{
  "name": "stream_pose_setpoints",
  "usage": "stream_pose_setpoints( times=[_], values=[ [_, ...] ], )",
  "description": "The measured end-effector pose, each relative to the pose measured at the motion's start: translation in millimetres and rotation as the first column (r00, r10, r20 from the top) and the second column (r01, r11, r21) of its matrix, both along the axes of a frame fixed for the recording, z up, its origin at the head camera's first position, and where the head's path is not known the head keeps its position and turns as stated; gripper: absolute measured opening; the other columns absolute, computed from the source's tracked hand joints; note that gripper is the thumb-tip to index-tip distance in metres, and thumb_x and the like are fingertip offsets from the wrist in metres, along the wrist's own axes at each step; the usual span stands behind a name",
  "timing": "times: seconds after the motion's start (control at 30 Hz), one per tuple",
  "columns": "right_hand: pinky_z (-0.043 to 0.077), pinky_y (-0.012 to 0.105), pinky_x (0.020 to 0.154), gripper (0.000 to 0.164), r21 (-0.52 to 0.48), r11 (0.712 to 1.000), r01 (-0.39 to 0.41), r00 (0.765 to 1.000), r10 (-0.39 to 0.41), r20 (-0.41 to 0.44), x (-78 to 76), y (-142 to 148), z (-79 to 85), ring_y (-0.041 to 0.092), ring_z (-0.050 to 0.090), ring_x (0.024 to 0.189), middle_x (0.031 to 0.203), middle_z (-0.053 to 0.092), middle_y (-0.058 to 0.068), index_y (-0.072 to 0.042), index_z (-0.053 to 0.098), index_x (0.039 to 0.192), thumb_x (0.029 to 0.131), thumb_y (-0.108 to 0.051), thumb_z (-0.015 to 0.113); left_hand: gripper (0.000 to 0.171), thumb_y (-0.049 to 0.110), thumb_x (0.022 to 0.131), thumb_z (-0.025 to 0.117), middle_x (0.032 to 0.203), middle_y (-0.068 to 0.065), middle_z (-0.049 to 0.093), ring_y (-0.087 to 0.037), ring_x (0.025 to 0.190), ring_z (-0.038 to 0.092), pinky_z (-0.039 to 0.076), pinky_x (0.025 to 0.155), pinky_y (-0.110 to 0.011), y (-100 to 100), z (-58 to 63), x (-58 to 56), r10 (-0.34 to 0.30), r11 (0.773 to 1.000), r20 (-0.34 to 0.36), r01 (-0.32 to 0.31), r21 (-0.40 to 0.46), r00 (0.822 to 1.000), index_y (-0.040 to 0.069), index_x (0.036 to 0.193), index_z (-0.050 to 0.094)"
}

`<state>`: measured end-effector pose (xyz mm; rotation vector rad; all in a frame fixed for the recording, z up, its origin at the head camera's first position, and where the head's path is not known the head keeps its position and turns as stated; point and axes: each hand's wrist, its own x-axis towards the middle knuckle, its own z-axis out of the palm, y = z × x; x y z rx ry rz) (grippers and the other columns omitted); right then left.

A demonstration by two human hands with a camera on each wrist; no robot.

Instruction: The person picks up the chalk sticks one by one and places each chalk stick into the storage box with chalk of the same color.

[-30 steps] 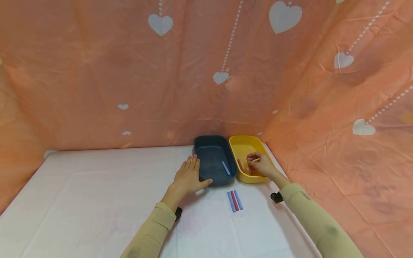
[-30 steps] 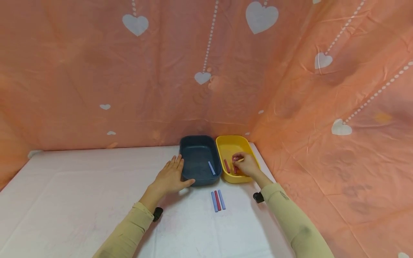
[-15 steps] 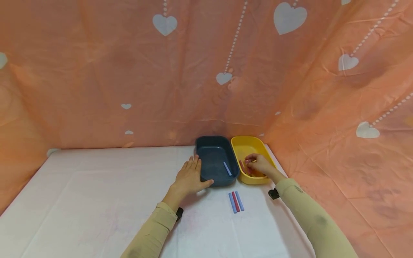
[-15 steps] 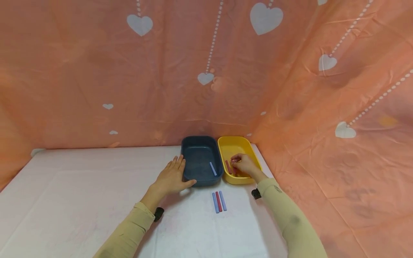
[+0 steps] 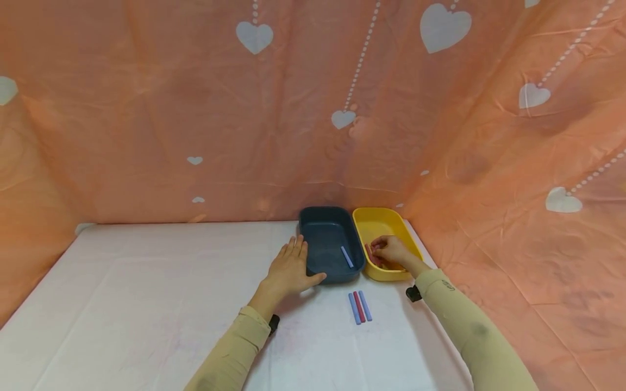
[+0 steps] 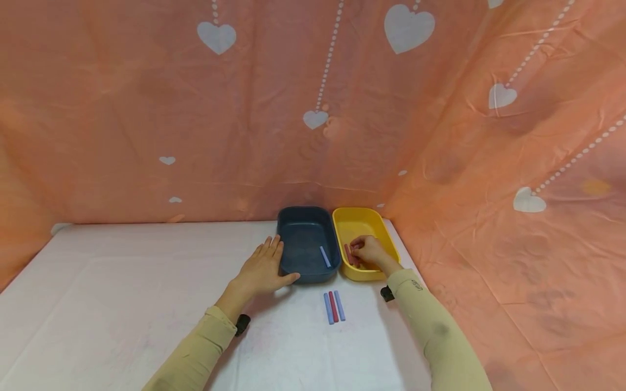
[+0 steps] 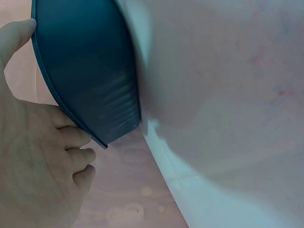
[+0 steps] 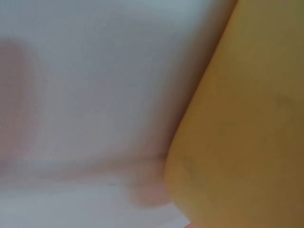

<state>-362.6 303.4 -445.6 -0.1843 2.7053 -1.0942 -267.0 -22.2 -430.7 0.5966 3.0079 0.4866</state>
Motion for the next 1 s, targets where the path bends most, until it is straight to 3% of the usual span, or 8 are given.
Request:
stream_pose_setpoints(
  times=[0.67,1.0],
  values=[
    [0.053,0.026,0.082,0.030,0.024,0.999,0.023,1.000,-0.023,0.003,2.7,-0.8,3.8,0.027,0.060,0.094,0.107,0.066,0.019,0.010,0.062,0.125,0.098,-0.001,0.065,0.105,0.068,0.095,0.057,0.171,-0.023,0.015,-0.038,0.159,0.012,0.016,0.128,-0.049,0.9,-0.2,-0.3,0.003,1.000,-0.003,-0.003,-0.023,1.000,-0.007,0.161,0.025],
    [0.053,0.022,0.073,0.034,-0.029,0.999,0.026,0.999,-0.027,-0.029,8.8,3.5,9.6,0.023,0.062,0.085,0.111,0.064,0.021,0.010,0.059,0.130,0.098,-0.002,0.063,0.105,0.067,0.095,0.058,0.171,-0.024,0.015,-0.039,0.159,0.014,0.017,0.128,-0.050,1.6,-1.4,-1.2,0.003,1.000,-0.011,-0.003,-0.016,1.000,-0.008,0.160,0.026]
  ],
)
